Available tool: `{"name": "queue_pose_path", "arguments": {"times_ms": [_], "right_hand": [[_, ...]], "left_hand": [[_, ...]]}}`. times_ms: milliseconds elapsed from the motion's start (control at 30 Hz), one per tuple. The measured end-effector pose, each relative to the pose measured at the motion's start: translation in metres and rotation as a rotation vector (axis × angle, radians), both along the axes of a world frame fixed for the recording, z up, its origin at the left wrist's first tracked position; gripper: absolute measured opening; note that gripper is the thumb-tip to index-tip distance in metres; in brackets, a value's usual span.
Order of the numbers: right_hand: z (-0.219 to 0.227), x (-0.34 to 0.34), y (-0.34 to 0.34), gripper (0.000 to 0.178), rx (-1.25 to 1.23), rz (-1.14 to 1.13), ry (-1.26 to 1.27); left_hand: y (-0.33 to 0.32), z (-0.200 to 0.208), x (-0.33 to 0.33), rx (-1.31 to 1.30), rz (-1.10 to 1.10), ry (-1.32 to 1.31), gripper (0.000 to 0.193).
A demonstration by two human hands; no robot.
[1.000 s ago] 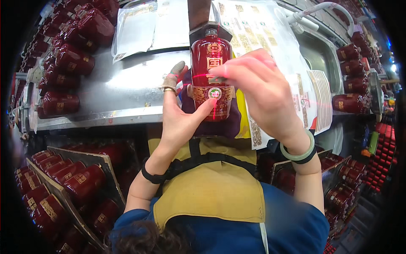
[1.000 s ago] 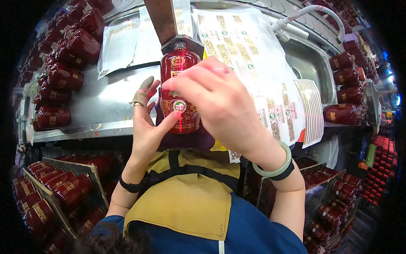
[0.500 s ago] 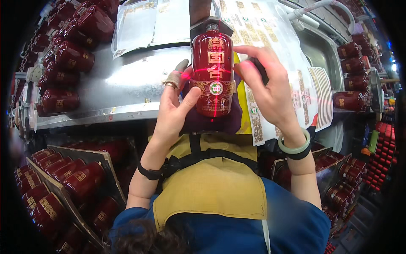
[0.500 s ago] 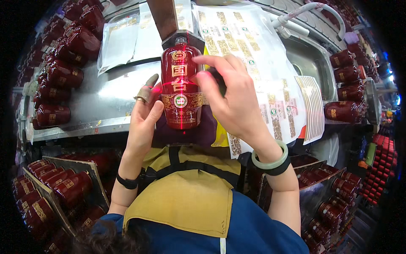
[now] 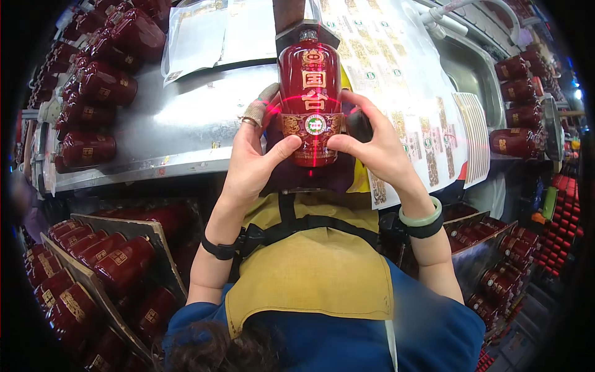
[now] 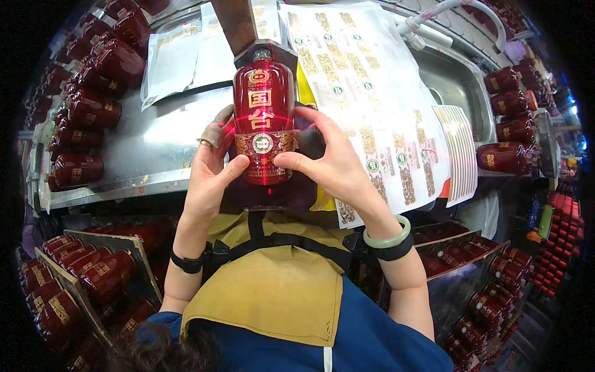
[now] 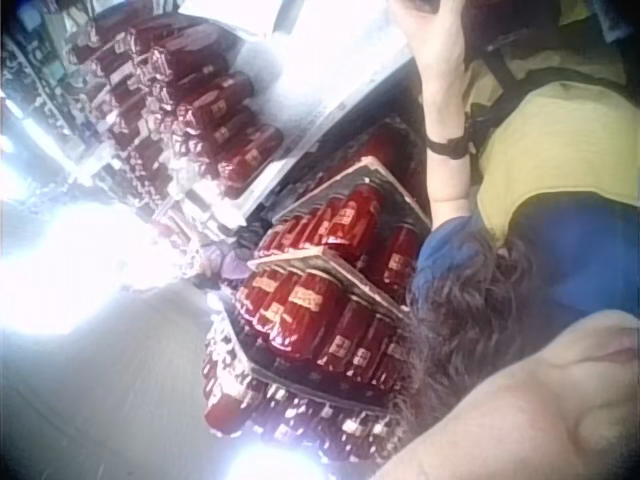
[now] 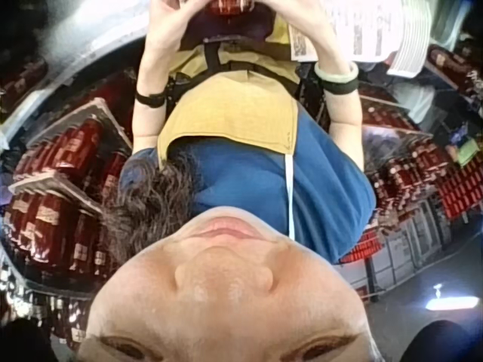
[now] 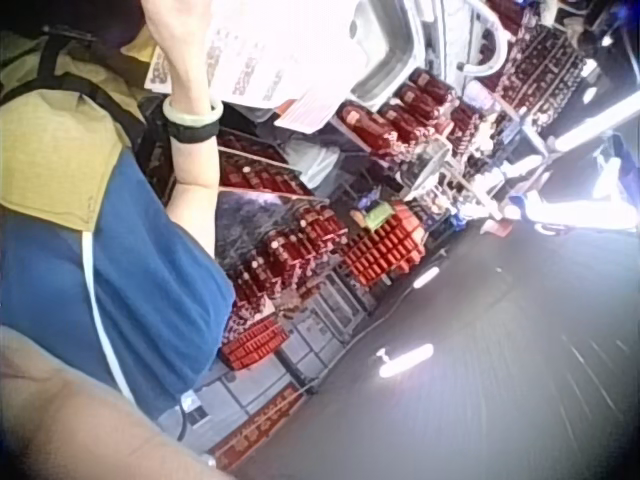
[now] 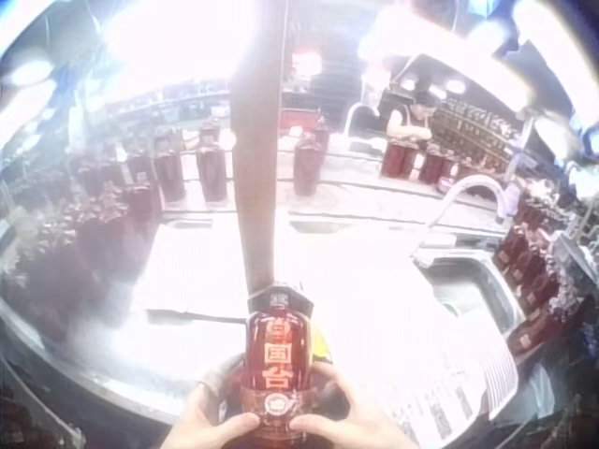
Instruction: Manually applying decorative labels and security seals to red liquor bottles.
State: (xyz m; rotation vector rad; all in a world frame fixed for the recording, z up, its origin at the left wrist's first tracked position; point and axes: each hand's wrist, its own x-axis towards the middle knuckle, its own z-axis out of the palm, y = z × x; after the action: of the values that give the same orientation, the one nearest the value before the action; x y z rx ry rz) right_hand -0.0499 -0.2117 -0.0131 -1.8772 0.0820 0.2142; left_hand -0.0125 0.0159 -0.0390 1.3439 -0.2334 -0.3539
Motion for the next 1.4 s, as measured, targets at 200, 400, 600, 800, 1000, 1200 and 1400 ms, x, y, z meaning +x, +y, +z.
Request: {"name": "queue_pose_path", "arguments": {"times_ms": [200,400,600,800,1000,1200,1400], "right_hand": [[0.025,-0.007,0.014,0.039,-0.310,-0.112,-0.642],[0.031,-0.019,0.006,0.030,-0.393,0.092,-0.727],[0.012,-0.022,0.019,0.119,-0.535,0.011,-0.461],[-0.016,-0.013,0.039,0.116,-0.474,-0.089,-0.482],[-0.026,-0.013,0.029,0.107,-0.308,-0.102,-0.462],[0.002,-0.009,0.023,0.105,-0.280,-0.078,-0.500],[0.020,-0.012,0.017,0.098,-0.359,0.029,-0.460]], "left_hand": [[0.003,-0.007,-0.004,-0.106,0.033,0.062,0.074],[0.010,-0.005,-0.019,0.311,0.114,-0.404,0.080],[0.005,-0.020,-0.038,0.570,0.104,-0.637,0.084],[0.005,-0.030,-0.037,0.577,0.130,-0.621,0.090],[0.006,-0.034,-0.036,0.622,0.095,-0.618,0.086],[0.004,-0.012,-0.041,0.717,0.051,-0.741,0.079],[-0.012,-0.013,-0.031,0.609,0.285,-0.909,0.094]]}}
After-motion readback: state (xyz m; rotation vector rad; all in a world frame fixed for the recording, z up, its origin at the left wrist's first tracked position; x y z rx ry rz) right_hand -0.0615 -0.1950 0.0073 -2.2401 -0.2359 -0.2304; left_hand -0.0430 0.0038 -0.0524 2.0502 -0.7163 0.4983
